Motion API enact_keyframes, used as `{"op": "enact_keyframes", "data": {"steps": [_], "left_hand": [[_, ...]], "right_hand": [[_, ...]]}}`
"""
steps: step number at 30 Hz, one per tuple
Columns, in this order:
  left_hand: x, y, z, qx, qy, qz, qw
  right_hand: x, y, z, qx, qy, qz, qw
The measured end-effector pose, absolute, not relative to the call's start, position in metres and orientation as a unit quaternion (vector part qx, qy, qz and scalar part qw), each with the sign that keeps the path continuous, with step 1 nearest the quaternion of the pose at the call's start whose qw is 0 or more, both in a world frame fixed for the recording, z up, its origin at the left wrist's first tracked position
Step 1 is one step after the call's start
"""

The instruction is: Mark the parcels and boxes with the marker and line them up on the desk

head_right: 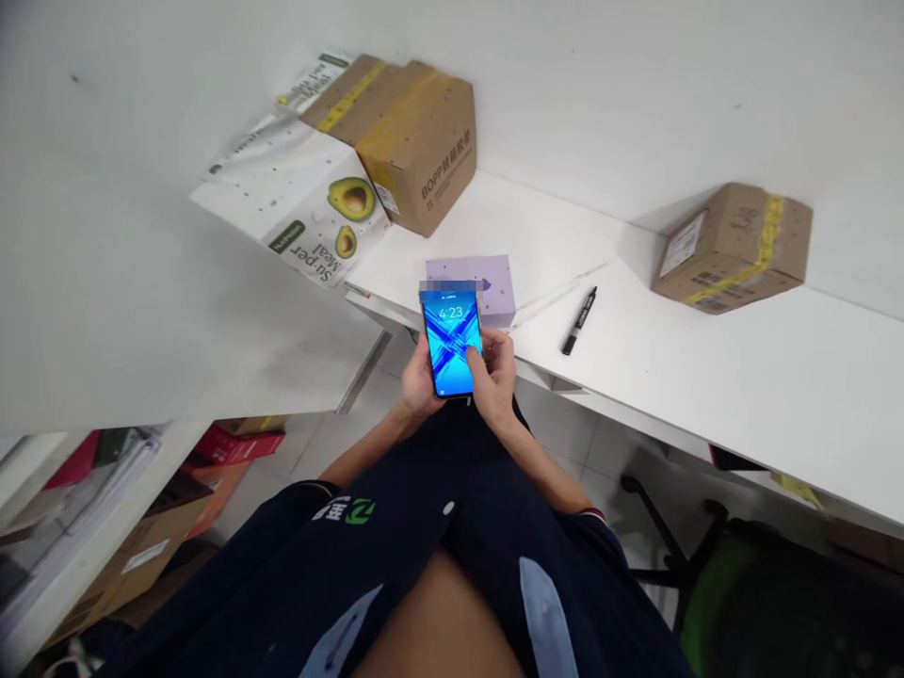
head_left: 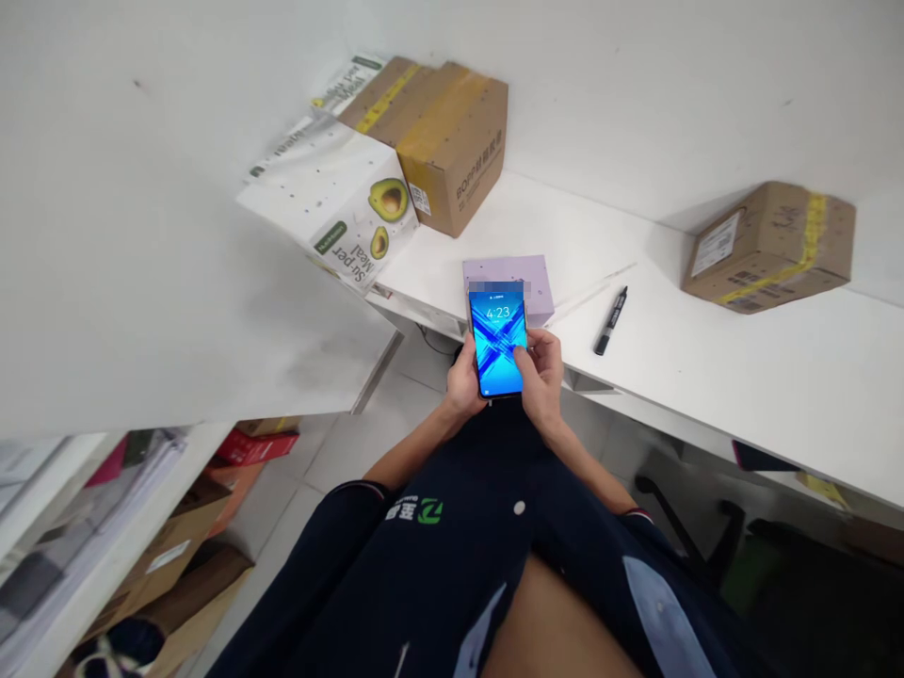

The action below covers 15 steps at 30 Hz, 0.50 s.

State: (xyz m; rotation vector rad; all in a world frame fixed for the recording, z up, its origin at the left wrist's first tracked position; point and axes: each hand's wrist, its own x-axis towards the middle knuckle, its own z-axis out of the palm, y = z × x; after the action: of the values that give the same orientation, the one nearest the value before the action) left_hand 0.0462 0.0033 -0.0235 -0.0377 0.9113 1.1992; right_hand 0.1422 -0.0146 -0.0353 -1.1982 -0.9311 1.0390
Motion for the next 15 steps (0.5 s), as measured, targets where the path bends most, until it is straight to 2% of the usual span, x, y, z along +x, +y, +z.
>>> {"op": "enact_keyframes", "data": {"steps": [9,15], "left_hand": [[0.044,0.001,-0.032,0.013,0.385,0.553,0.738],[0.051,-0.003,-0.028,0.064,0.345,0.569,0.744]], "right_hand": [[0.146,-0.021,-0.039,-0.520,-0.457,0.442,0.570],[0.159,-0.028,-0.042,-0.564,-0.566,0.397,0.452]]}}
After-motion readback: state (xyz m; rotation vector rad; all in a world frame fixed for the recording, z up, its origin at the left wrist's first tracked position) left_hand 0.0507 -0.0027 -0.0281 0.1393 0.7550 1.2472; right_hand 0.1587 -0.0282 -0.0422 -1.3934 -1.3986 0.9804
